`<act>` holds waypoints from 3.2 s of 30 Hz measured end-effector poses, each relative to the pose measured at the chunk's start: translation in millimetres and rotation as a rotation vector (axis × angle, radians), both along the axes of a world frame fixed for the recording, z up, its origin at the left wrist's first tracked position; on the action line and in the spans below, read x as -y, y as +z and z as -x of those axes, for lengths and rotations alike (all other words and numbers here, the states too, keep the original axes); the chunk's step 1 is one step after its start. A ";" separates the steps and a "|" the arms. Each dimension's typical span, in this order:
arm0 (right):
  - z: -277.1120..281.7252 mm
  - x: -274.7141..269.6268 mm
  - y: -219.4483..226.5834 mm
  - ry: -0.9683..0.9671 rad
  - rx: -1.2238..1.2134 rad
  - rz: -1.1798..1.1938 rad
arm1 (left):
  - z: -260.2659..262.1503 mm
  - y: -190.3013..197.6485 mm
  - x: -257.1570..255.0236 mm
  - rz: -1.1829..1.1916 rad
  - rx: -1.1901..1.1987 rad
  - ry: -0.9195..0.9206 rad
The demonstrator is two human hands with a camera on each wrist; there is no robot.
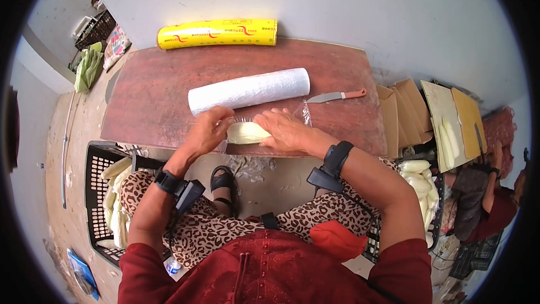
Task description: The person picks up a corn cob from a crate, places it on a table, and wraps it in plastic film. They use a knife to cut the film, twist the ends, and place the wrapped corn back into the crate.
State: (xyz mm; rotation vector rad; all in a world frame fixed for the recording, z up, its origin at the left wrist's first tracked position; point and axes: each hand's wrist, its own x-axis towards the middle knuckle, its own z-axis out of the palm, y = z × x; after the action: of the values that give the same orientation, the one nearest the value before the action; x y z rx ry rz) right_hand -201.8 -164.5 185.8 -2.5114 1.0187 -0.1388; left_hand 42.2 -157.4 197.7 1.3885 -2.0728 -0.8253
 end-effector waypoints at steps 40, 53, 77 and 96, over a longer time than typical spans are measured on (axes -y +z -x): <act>-10.8 15.8 25.5 0.046 -0.142 -0.225 | 17.2 30.6 -40.7 0.676 0.186 -0.001; 25.9 22.5 34.6 -0.123 0.161 -0.164 | 60.1 -32.7 -29.3 0.398 0.305 -0.115; 77.4 1.2 -1.5 -0.550 0.510 -0.503 | 55.5 -28.6 -28.5 0.383 0.181 -0.115; 95.3 17.2 -12.6 -0.594 -0.002 0.253 | 59.5 -23.3 -22.8 0.343 0.231 -0.106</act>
State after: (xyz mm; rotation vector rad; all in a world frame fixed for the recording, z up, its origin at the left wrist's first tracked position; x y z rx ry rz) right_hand -297.1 -181.7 173.2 -2.3330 1.8183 -0.4620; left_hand -17.2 -134.7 174.4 1.2390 -2.3458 -0.3340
